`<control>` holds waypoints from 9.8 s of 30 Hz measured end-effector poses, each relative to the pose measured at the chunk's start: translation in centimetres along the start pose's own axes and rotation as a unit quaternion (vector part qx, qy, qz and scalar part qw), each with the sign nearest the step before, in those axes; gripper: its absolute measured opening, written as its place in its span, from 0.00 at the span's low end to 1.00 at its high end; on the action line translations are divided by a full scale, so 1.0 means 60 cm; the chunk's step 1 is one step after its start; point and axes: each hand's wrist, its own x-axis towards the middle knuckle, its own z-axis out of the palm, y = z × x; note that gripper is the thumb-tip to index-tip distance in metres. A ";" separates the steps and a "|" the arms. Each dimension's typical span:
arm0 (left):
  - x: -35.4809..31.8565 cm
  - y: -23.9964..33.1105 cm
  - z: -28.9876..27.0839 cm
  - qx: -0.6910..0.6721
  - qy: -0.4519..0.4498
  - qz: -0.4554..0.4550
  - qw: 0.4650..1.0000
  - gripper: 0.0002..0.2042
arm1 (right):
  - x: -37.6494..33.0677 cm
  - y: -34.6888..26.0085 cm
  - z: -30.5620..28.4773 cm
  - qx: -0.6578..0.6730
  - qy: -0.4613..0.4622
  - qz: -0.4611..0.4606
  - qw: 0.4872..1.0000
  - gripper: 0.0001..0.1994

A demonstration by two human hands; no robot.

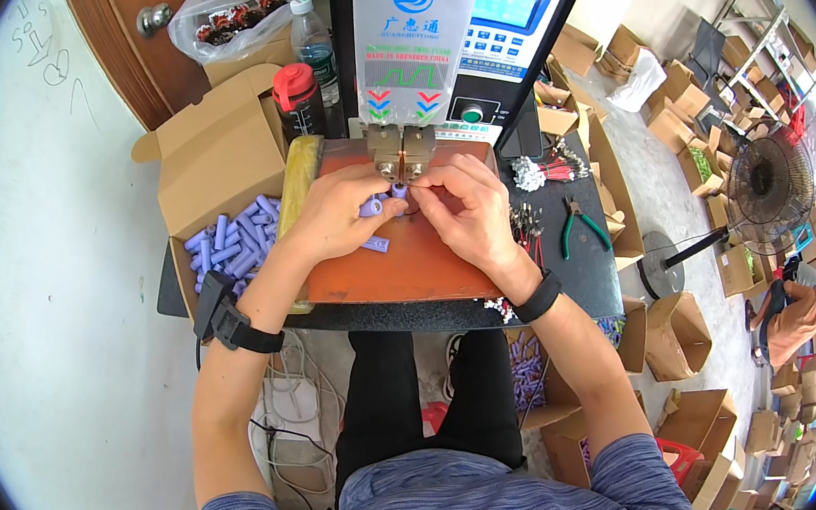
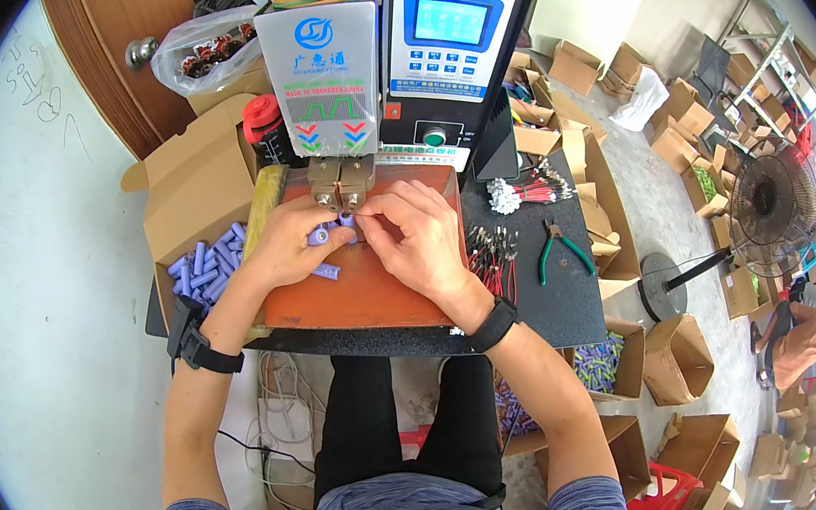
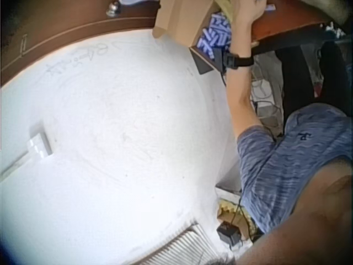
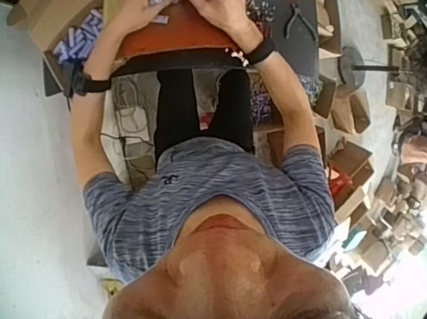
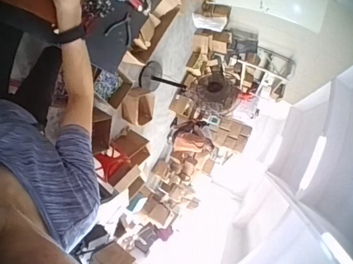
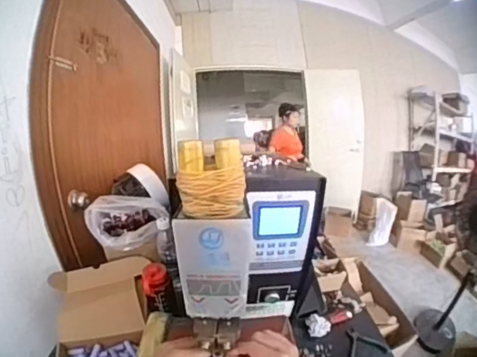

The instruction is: The recorder is using a spot welding machine to connect wire terminals to battery cells.

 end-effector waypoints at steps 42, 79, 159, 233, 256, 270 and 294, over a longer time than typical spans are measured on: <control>-0.063 0.034 -0.077 0.113 -0.083 -0.112 0.984 0.11 | -0.006 0.003 -0.007 0.019 0.003 0.050 0.999 0.03; -0.004 -0.030 0.008 -0.127 0.026 -0.039 0.991 0.09 | -0.237 -0.061 -0.391 0.029 -0.161 0.468 0.868 0.02; -0.008 -0.030 0.009 -0.189 -0.010 -0.053 0.980 0.11 | 0.013 0.027 -0.007 0.096 -0.187 0.281 0.936 0.09; -0.018 -0.088 0.031 -0.132 0.129 -0.094 0.978 0.19 | -0.020 0.020 0.009 0.148 0.036 0.147 0.977 0.09; -0.003 -0.033 0.013 -0.078 0.016 -0.031 0.996 0.10 | -0.022 0.034 0.012 0.094 0.031 0.114 0.989 0.05; -0.018 -0.035 0.011 -0.036 0.017 -0.030 0.999 0.11 | -0.022 0.017 0.011 0.109 -0.008 0.170 0.979 0.04; -0.005 0.005 0.004 -0.043 0.036 0.031 0.998 0.13 | -0.024 0.006 0.008 0.167 -0.046 0.173 0.970 0.04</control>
